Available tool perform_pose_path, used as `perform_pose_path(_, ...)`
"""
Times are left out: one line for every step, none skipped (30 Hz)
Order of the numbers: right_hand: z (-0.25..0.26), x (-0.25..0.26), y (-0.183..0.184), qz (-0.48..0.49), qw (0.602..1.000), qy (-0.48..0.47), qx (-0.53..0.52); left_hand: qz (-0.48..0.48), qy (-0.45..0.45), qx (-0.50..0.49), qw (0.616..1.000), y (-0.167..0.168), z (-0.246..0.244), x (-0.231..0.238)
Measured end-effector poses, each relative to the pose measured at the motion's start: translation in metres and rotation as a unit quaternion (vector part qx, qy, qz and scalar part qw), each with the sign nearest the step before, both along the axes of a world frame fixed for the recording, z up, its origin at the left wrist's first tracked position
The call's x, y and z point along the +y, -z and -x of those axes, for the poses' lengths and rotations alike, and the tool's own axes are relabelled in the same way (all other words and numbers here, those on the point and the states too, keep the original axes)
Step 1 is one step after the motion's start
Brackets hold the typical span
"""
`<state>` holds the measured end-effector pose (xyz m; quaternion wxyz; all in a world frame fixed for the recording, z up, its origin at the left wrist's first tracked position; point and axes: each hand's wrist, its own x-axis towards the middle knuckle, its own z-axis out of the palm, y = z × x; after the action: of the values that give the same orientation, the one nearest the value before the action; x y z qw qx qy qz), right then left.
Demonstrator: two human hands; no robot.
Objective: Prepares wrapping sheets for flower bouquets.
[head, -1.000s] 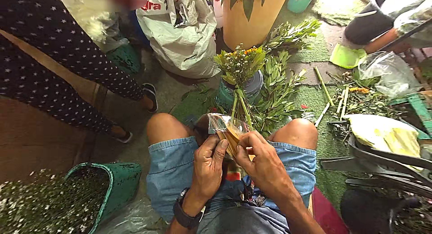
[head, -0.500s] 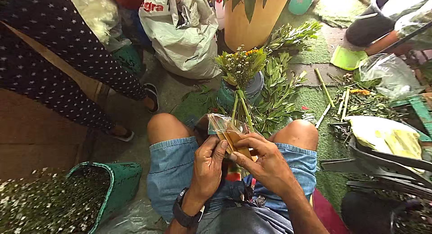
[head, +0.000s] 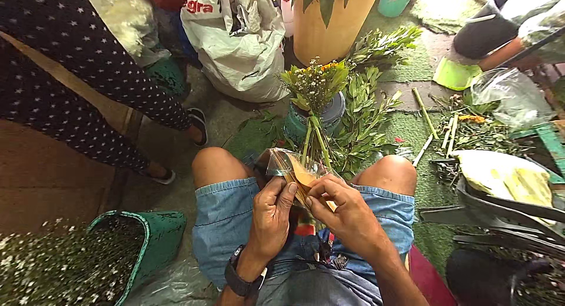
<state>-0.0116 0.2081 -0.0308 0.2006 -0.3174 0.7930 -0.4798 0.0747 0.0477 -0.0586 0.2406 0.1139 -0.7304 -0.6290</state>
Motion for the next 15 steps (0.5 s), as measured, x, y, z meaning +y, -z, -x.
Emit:
perform_pose_path(-0.0018, -0.0014, -0.0002, -0.018, 0.999, 0.012, 0.029, 0.002, -0.001, -0.001, 1.000, -0.0001, 0.0001, 0.0001)
perform_pose_path(-0.0025, -0.0025, 0.0000, -0.035, 0.997, 0.027, 0.056, 0.002, 0.000, -0.003, 1.000, -0.0004, -0.0001, 0.0000)
perform_pose_path(-0.0024, -0.0030, 0.0010, -0.046, 0.995, 0.043, 0.079, 0.000, 0.001, -0.003, 1.000, -0.0006, -0.0003, -0.0003)
perform_pose_path(-0.0018, -0.0034, 0.0025, -0.053, 0.992, 0.056, 0.103, -0.001, 0.003, -0.004, 1.000, -0.0004, -0.0007, -0.0005)
perform_pose_path(-0.0012, -0.0037, 0.0042, -0.056, 0.988, 0.066, 0.126, 0.000, 0.004, -0.006, 1.000, -0.0003, -0.0011, -0.0006)
perform_pose_path(-0.0010, -0.0039, 0.0054, -0.055, 0.985, 0.071, 0.148, 0.003, 0.003, -0.008, 1.000, -0.0001, -0.0015, -0.0005)
perform_pose_path(-0.0006, -0.0035, 0.0058, -0.055, 0.982, 0.067, 0.168, 0.006, 0.002, -0.009, 1.000, 0.0001, -0.0017, -0.0005)
perform_pose_path(0.0002, -0.0024, 0.0064, -0.049, 0.981, 0.053, 0.182, 0.007, 0.002, -0.010, 1.000, 0.0001, -0.0015, -0.0004)
perform_pose_path(0.0009, -0.0011, 0.0071, -0.041, 0.982, 0.036, 0.183, 0.007, 0.002, -0.010, 1.000, 0.0003, -0.0013, -0.0002)
perform_pose_path(0.0014, 0.0001, 0.0078, -0.031, 0.985, 0.025, 0.169, 0.007, 0.002, -0.009, 1.000, 0.0003, -0.0013, -0.0001)
perform_pose_path(0.0016, 0.0008, 0.0084, -0.013, 0.990, 0.020, 0.136, 0.006, 0.002, -0.008, 1.000, 0.0001, -0.0014, -0.0001)
perform_pose_path(0.0019, 0.0014, 0.0088, 0.008, 0.996, 0.017, 0.090, 0.006, 0.002, -0.006, 1.000, -0.0001, -0.0014, -0.0003)
perform_pose_path(0.0024, 0.0017, 0.0086, 0.025, 0.999, 0.014, 0.041, 0.003, 0.002, -0.004, 1.000, -0.0002, -0.0014, -0.0006)
perform_pose_path(0.0026, 0.0020, 0.0077, 0.036, 0.999, 0.012, -0.007, -0.001, 0.004, -0.001, 1.000, 0.0001, -0.0017, -0.0011)
perform_pose_path(0.0030, 0.0020, 0.0073, 0.044, 0.998, 0.013, -0.042, -0.004, 0.007, 0.001, 1.000, 0.0005, -0.0020, -0.0015)
